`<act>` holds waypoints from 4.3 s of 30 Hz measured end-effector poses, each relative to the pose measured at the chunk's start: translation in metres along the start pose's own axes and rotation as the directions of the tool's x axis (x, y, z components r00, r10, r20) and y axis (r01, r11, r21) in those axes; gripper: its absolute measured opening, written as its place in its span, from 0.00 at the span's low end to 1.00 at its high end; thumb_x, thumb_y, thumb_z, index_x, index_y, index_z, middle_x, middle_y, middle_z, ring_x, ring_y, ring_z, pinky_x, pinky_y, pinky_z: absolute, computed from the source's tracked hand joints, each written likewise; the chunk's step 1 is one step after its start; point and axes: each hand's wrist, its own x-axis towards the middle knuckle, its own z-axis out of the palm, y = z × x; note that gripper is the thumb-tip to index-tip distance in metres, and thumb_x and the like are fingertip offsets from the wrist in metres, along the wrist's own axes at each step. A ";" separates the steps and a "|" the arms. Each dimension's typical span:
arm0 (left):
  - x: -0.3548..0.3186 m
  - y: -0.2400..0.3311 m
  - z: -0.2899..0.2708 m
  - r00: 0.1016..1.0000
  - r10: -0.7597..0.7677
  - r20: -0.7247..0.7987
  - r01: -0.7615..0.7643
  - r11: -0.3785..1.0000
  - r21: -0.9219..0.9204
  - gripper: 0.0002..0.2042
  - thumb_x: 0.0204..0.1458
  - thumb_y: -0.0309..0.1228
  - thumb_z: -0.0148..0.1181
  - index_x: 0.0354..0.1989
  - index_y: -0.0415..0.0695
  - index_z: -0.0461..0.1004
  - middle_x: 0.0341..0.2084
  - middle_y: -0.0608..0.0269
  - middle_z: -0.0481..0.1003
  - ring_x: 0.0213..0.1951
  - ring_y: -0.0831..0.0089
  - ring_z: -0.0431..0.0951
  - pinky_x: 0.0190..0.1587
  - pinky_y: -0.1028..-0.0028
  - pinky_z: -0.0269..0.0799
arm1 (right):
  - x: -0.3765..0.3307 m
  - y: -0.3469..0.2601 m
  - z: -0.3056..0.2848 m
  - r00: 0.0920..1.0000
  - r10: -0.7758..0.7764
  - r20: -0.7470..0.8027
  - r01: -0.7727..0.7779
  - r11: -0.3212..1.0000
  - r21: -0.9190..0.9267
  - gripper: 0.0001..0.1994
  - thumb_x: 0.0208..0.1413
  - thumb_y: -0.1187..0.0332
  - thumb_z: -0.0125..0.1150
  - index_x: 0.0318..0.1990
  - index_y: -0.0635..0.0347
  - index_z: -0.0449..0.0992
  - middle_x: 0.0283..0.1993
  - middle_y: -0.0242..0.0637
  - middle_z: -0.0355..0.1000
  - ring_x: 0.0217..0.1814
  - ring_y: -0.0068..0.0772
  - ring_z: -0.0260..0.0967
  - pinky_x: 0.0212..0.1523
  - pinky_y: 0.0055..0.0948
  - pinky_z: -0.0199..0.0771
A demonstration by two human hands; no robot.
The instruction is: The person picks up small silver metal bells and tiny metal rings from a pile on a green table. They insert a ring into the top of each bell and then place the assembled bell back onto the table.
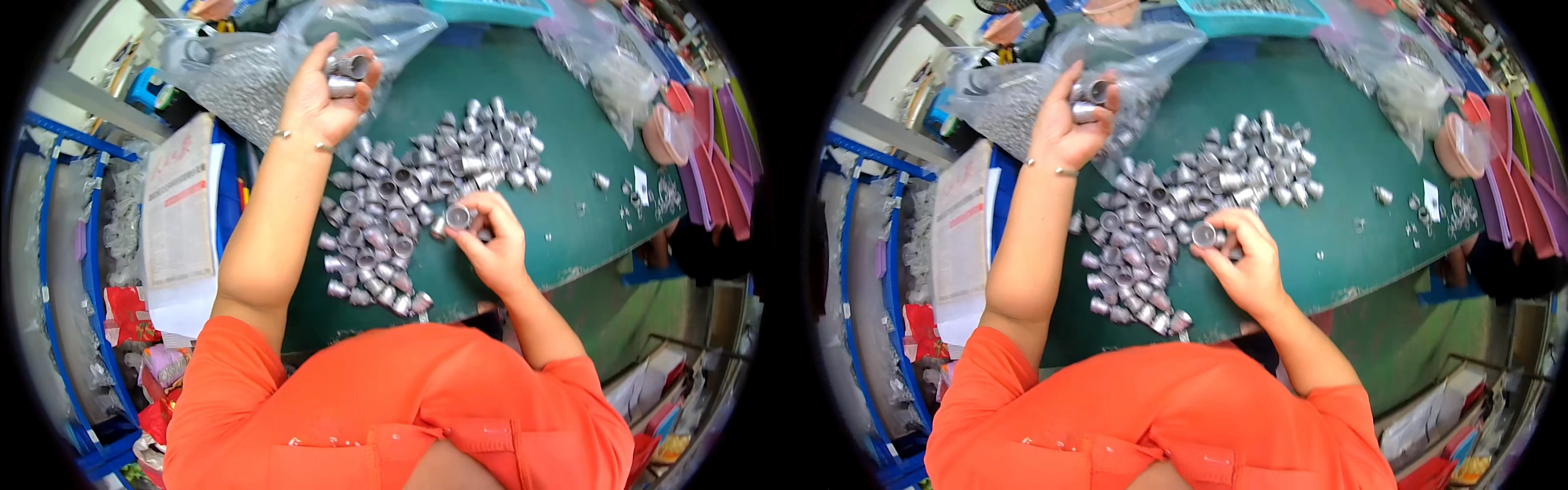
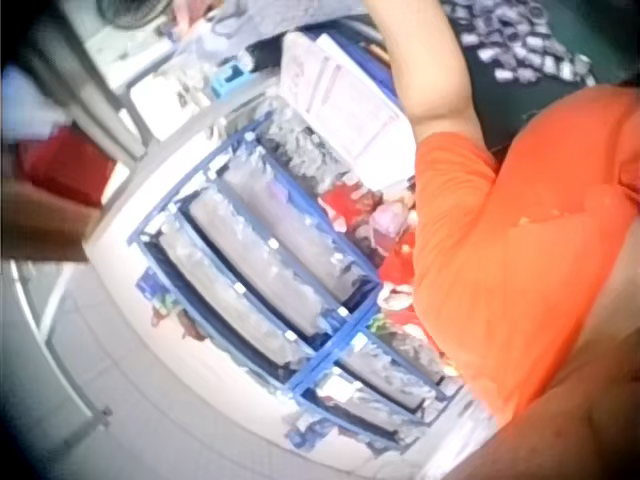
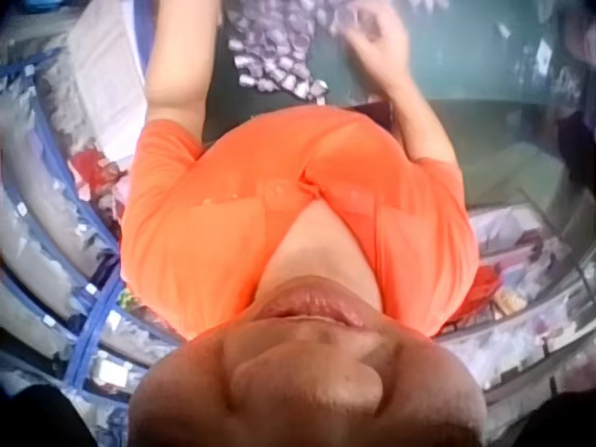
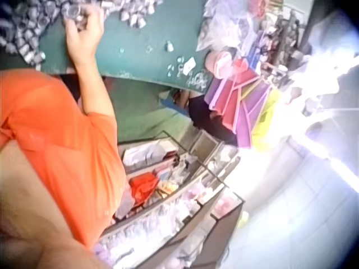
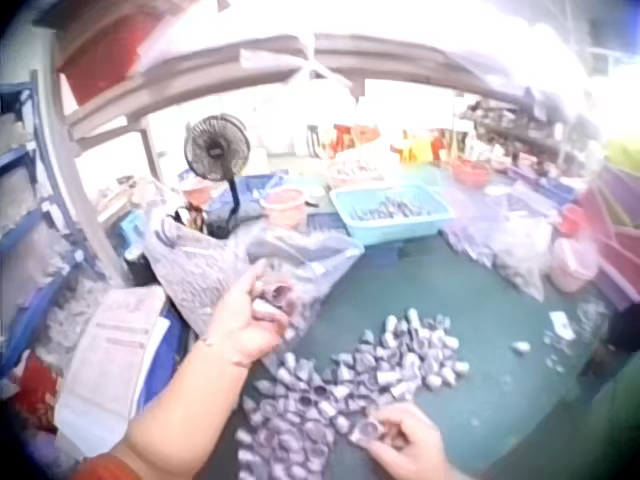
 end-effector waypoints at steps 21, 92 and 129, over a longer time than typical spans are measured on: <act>-0.131 -0.138 -0.043 0.991 -0.062 0.116 0.034 0.973 0.228 0.11 0.56 0.37 0.50 0.35 0.40 0.66 0.29 0.54 0.74 0.24 0.66 0.78 0.16 0.78 0.72 | -0.034 0.017 -0.024 0.806 0.234 0.543 -0.525 -0.140 0.840 0.24 0.52 0.69 0.52 0.56 0.69 0.60 0.46 0.49 0.68 0.36 0.30 0.67 0.25 0.22 0.66; -0.157 -0.107 -0.084 0.707 0.358 0.610 -0.473 -0.403 0.784 0.32 0.35 0.46 0.69 0.49 0.43 0.69 0.54 0.53 0.63 0.56 0.49 0.61 0.57 0.60 0.57 | -0.206 0.091 -0.125 0.780 0.310 -0.544 -0.574 0.701 -0.424 0.13 0.58 0.66 0.49 0.46 0.64 0.67 0.44 0.40 0.66 0.48 0.32 0.62 0.47 0.31 0.64; -0.130 -0.146 -0.053 0.812 0.316 0.491 -0.584 0.405 0.704 0.10 0.46 0.26 0.62 0.37 0.41 0.71 0.25 0.64 0.68 0.22 0.80 0.69 0.22 0.82 0.66 | -0.029 -0.004 -0.001 0.818 0.343 0.462 -0.555 0.681 0.478 0.12 0.62 0.64 0.48 0.32 0.64 0.70 0.27 0.31 0.69 0.30 0.17 0.66 0.32 0.18 0.67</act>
